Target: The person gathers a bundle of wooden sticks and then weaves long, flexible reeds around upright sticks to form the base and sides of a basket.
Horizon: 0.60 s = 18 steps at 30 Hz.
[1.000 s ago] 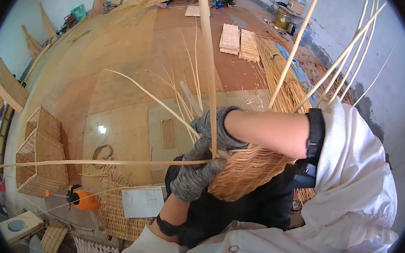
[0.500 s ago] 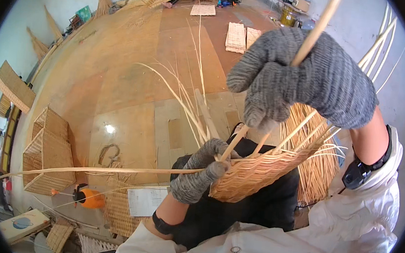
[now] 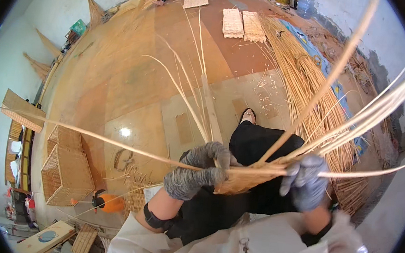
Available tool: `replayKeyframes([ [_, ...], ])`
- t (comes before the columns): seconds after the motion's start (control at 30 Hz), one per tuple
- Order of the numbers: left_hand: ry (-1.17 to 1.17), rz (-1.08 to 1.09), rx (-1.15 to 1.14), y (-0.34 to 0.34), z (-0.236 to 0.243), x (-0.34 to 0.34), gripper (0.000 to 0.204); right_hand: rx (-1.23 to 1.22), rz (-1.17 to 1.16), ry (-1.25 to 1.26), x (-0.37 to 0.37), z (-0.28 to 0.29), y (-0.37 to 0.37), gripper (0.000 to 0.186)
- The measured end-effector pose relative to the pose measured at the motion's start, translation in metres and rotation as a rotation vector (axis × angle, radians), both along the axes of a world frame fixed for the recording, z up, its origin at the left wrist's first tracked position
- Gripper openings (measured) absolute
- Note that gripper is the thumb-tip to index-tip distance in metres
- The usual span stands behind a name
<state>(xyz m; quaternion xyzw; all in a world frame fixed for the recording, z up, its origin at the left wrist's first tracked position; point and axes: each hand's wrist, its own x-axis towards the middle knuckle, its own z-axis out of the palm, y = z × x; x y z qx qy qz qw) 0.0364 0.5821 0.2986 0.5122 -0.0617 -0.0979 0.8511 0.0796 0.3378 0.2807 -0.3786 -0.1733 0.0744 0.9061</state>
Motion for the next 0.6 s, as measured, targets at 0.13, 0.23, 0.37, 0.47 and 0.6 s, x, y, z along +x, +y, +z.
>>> replayKeyframes([
  [0.13, -0.031, 0.151, 0.042, 0.007, -0.006, -0.018, 0.024, -0.436, -0.209, -0.352, 0.014, -0.016, 0.021, 0.02],
  [0.23, 0.062, 0.35, 0.037, 0.007, 0.019, -0.021, 0.02, -0.4, -0.138, -0.252, 0.037, -0.009, 0.048, 0.026],
  [0.37, 0.105, 0.366, 0.147, 0.014, 0.029, -0.03, 0.015, 0.001, 0.187, 0.081, 0.034, -0.012, 0.059, 0.031],
  [0.47, 0.248, 0.407, 0.311, 0.01, 0.05, -0.031, 0.02, -0.1, 0.086, 0.129, 0.028, -0.006, 0.065, 0.029],
  [0.6, 0.221, 0.383, 0.403, 0.014, 0.047, -0.025, 0.018, -0.292, 0.05, 0.443, 0.011, 0.031, 0.061, 0.023],
])
